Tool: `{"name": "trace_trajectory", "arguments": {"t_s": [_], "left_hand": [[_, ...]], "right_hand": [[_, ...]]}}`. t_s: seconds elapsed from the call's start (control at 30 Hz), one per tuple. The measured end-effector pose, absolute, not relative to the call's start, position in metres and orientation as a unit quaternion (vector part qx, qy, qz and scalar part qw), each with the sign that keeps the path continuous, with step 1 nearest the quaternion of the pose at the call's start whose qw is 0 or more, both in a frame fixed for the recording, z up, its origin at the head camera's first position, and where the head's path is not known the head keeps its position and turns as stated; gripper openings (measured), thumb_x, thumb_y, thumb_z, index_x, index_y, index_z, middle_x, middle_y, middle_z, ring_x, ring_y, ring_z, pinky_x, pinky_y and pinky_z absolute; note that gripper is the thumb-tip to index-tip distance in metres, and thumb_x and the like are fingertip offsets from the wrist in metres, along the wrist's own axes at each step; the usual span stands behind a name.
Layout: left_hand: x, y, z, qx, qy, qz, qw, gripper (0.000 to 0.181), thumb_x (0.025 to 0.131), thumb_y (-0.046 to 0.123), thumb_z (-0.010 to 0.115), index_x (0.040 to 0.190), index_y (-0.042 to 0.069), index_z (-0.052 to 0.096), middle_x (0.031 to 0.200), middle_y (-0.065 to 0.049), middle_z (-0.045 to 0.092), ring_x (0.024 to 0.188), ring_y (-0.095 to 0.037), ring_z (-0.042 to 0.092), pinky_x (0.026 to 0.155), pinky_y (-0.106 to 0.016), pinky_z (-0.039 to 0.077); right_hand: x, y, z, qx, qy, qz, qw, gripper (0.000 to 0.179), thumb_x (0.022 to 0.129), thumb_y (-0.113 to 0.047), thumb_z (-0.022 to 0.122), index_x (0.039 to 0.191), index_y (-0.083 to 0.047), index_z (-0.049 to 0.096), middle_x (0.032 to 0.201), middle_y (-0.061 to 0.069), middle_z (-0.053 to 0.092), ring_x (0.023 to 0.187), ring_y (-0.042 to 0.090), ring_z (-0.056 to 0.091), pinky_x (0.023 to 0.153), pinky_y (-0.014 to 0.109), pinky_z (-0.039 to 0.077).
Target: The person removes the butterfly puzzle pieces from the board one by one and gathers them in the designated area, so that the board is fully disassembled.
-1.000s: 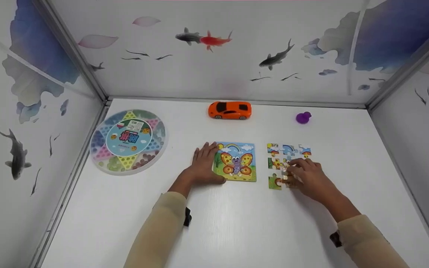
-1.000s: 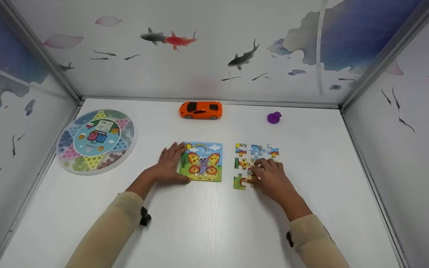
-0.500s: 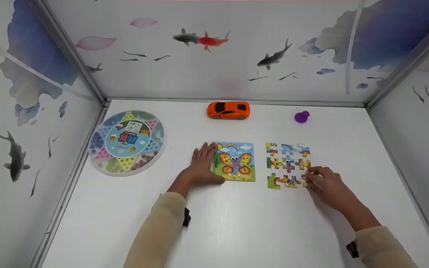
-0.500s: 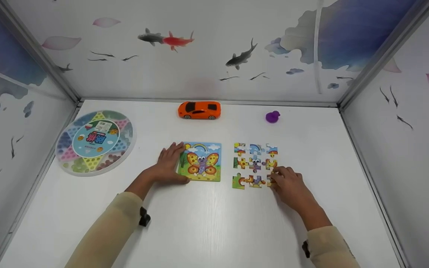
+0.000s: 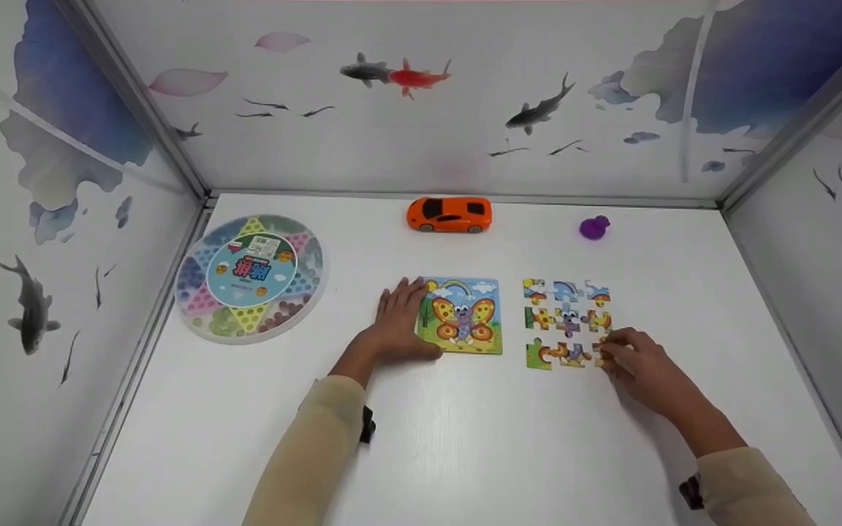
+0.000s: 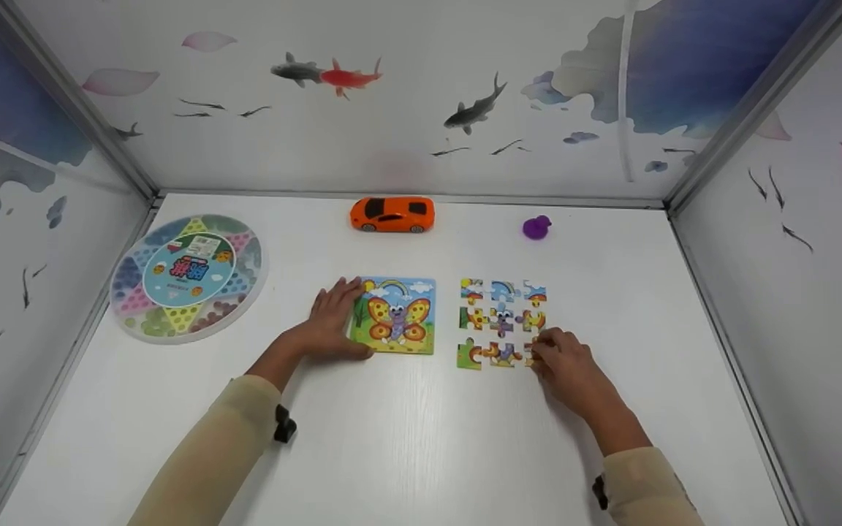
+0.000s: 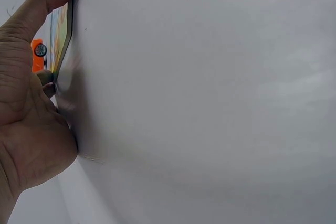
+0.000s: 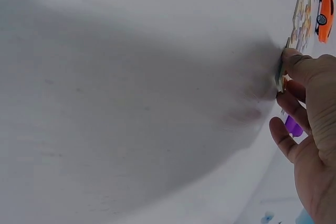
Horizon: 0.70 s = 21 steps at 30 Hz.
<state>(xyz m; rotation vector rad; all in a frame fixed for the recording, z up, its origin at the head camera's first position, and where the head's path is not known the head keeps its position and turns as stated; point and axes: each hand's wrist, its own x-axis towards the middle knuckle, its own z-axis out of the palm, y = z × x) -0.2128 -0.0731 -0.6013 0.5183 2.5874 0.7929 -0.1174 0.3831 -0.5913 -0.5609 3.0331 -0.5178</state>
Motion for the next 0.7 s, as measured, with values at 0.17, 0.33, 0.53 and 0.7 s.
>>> {"name": "trace_trajectory", "arguments": {"t_s": [0.17, 0.33, 0.53, 0.7], "left_hand": [[-0.2132, -0.0731, -0.6008, 0.186, 0.923, 0.280, 0.189, 0.123, 0.084, 0.048, 0.089, 0.178, 0.016, 0.017, 0.189, -0.004, 0.008, 0.176, -0.030, -0.004, 0.142, -0.054, -0.004], [-0.2121, -0.0725, -0.6022, 0.189, 0.919, 0.289, 0.188, 0.123, 0.083, 0.048, 0.089, 0.178, 0.013, 0.019, 0.188, -0.005, 0.009, 0.176, -0.032, -0.003, 0.142, -0.056, -0.003], [-0.2112, -0.0719, -0.6051, 0.183, 0.916, 0.298, 0.196, 0.125, 0.083, 0.047, 0.090, 0.179, 0.015, 0.016, 0.189, -0.004, 0.006, 0.176, -0.031, -0.006, 0.142, -0.054, -0.006], [-0.2098, -0.0702, -0.6073, 0.179, 0.911, 0.313, 0.201, 0.127, 0.083, 0.045, 0.091, 0.179, 0.020, 0.012, 0.189, -0.002, 0.004, 0.176, -0.029, -0.006, 0.142, -0.053, -0.007]], "right_hand": [[-0.1187, 0.3838, -0.5926, -0.173, 0.970, -0.171, 0.018, 0.028, 0.101, -0.006, 0.079, 0.129, -0.001, 0.079, 0.134, 0.016, 0.066, 0.123, 0.037, 0.064, 0.104, 0.061, 0.058], [-0.1188, 0.3850, -0.5948, -0.192, 0.968, -0.163, -0.006, 0.028, 0.099, -0.004, 0.081, 0.126, 0.000, 0.080, 0.132, 0.015, 0.068, 0.121, 0.037, 0.063, 0.102, 0.059, 0.058], [-0.1168, 0.3847, -0.5964, -0.190, 0.969, -0.155, -0.012, 0.022, 0.101, -0.007, 0.078, 0.123, -0.001, 0.080, 0.132, 0.018, 0.068, 0.123, 0.041, 0.060, 0.102, 0.063, 0.054], [-0.1172, 0.3852, -0.5971, -0.159, 0.975, -0.155, -0.013, 0.023, 0.104, -0.013, 0.074, 0.124, -0.005, 0.081, 0.138, 0.019, 0.064, 0.128, 0.044, 0.054, 0.105, 0.068, 0.049]]}}
